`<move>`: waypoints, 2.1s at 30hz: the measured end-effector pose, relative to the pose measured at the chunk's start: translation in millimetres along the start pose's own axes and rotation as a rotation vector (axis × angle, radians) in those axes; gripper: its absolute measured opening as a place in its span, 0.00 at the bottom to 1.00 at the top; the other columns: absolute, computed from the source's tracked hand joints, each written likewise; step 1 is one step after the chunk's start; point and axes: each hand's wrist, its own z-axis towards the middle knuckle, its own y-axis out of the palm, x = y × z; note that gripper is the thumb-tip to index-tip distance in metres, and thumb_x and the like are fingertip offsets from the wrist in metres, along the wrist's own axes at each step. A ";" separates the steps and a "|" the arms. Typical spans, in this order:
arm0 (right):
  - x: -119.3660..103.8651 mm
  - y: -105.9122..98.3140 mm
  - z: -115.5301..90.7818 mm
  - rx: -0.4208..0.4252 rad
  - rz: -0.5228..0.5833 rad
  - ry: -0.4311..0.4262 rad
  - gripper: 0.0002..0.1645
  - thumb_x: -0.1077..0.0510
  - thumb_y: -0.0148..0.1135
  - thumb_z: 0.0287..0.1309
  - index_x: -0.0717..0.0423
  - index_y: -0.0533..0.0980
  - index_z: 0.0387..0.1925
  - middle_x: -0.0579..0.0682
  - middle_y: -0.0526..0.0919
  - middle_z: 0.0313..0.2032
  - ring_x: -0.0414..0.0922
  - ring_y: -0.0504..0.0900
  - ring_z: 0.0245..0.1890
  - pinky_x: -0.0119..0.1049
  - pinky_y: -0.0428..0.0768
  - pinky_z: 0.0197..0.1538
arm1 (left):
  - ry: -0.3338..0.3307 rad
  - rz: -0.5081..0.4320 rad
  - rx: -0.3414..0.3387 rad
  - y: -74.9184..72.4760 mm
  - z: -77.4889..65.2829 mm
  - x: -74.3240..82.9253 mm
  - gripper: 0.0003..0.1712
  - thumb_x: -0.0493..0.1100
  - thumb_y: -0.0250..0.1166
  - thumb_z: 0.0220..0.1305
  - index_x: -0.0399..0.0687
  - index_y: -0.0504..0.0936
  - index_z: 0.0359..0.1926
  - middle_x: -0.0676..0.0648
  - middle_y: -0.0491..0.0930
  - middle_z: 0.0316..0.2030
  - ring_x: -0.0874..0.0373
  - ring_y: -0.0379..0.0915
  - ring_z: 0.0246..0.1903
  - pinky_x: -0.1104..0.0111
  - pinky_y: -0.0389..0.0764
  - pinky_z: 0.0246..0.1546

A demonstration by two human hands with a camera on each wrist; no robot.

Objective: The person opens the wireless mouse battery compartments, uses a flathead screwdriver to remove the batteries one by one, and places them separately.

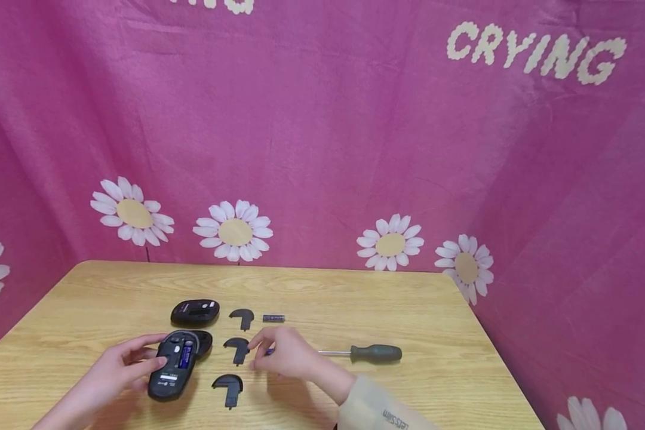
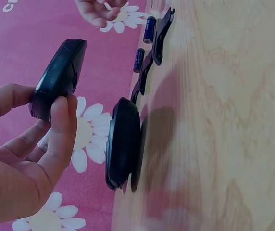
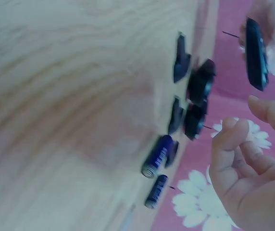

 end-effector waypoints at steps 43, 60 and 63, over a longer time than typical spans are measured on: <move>-36.7 -37.5 -47.6 0.119 0.062 -0.063 0.17 0.52 0.61 0.61 0.52 0.76 0.50 0.48 0.86 0.37 0.42 0.82 0.36 0.29 0.78 0.35 | 0.236 -0.147 -0.297 45.2 -2.4 61.0 0.21 0.40 0.65 0.57 0.35 0.72 0.49 0.42 0.82 0.35 0.55 0.77 0.32 0.65 0.79 0.25; -27.6 -21.7 -45.6 0.051 0.145 -0.028 0.14 0.54 0.58 0.62 0.57 0.77 0.46 0.51 0.85 0.30 0.37 0.79 0.30 0.29 0.76 0.33 | 0.324 -0.063 -0.378 68.4 3.2 64.2 0.16 0.41 0.63 0.59 0.38 0.79 0.46 0.45 0.82 0.34 0.57 0.77 0.36 0.69 0.79 0.35; -25.2 -19.5 -46.0 0.039 0.161 -0.010 0.14 0.53 0.58 0.62 0.58 0.77 0.45 0.52 0.85 0.30 0.36 0.79 0.30 0.29 0.76 0.34 | 0.353 -0.045 -0.380 72.6 3.7 64.2 0.15 0.41 0.63 0.59 0.39 0.80 0.46 0.46 0.82 0.33 0.58 0.76 0.34 0.71 0.78 0.34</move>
